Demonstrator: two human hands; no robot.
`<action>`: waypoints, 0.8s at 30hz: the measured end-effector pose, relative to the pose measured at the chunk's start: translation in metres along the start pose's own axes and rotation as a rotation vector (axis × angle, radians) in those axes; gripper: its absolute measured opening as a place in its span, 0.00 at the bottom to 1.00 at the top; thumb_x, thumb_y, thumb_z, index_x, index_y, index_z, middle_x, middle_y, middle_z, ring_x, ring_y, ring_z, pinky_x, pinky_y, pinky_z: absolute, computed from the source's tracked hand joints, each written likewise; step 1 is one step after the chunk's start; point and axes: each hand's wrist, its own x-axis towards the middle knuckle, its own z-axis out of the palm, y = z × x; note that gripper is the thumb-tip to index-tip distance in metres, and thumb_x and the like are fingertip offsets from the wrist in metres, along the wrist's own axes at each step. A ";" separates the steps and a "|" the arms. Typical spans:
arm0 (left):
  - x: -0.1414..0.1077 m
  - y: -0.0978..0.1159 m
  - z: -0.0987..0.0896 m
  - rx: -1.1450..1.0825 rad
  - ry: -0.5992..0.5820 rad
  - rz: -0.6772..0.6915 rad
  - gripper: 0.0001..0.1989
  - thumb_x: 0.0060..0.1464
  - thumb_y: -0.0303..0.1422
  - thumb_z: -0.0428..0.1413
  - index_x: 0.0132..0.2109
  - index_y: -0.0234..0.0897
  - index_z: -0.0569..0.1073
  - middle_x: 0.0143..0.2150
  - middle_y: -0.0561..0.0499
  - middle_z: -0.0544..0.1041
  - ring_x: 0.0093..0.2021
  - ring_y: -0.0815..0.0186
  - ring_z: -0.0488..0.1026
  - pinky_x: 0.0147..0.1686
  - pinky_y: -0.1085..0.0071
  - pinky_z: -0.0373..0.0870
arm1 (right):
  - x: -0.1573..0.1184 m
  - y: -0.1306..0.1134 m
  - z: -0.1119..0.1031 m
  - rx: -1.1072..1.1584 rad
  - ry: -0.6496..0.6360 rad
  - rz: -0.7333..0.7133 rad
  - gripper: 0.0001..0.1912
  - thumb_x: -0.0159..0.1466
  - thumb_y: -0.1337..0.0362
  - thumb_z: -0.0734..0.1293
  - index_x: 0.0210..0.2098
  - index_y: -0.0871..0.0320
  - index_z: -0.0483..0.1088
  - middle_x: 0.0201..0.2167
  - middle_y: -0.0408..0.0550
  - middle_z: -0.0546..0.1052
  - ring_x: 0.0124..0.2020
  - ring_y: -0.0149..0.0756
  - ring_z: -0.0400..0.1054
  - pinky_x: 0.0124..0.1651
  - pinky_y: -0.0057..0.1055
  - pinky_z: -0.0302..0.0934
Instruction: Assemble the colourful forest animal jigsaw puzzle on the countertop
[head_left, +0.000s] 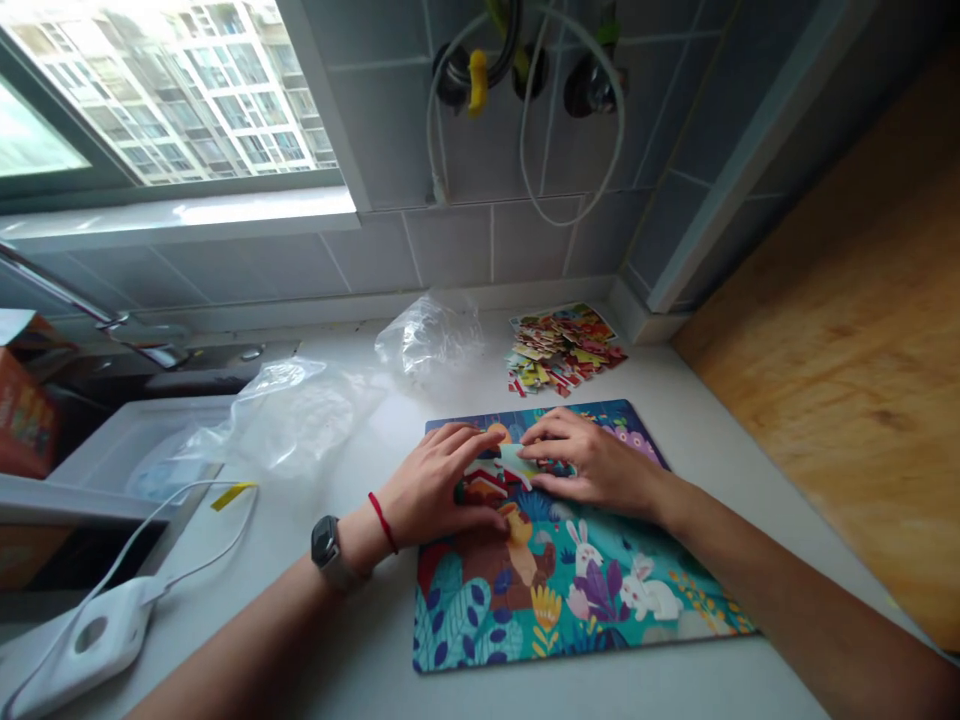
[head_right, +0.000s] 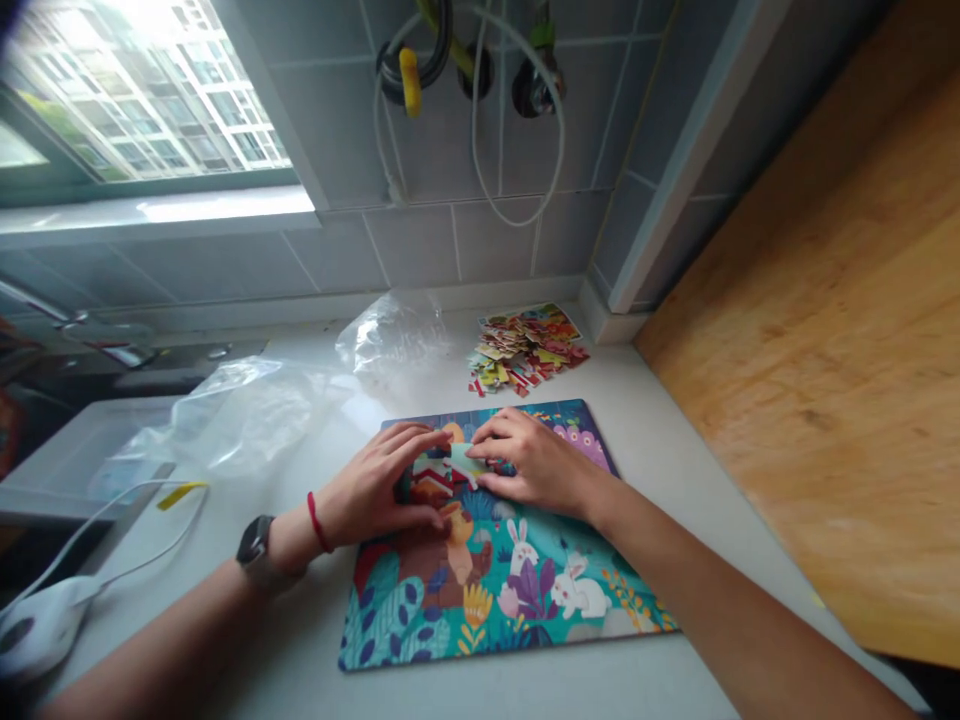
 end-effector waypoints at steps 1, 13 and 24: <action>0.000 -0.001 -0.002 -0.010 -0.014 0.011 0.44 0.53 0.59 0.66 0.68 0.43 0.64 0.60 0.39 0.76 0.59 0.46 0.74 0.57 0.49 0.73 | 0.000 0.000 0.000 -0.008 0.003 -0.001 0.13 0.68 0.62 0.73 0.52 0.50 0.81 0.50 0.51 0.81 0.53 0.44 0.71 0.58 0.44 0.68; -0.003 -0.008 -0.003 0.011 -0.033 -0.044 0.27 0.56 0.54 0.66 0.54 0.41 0.77 0.62 0.39 0.72 0.61 0.46 0.72 0.59 0.48 0.72 | -0.002 -0.007 -0.004 -0.085 -0.090 -0.078 0.12 0.68 0.64 0.71 0.50 0.48 0.82 0.49 0.53 0.77 0.51 0.44 0.72 0.56 0.43 0.67; -0.002 -0.010 -0.002 0.006 -0.005 -0.018 0.28 0.56 0.56 0.64 0.53 0.41 0.76 0.62 0.39 0.74 0.59 0.47 0.73 0.59 0.48 0.72 | -0.001 -0.015 -0.004 -0.098 -0.113 -0.067 0.13 0.69 0.62 0.71 0.51 0.46 0.82 0.54 0.53 0.75 0.56 0.48 0.70 0.61 0.48 0.66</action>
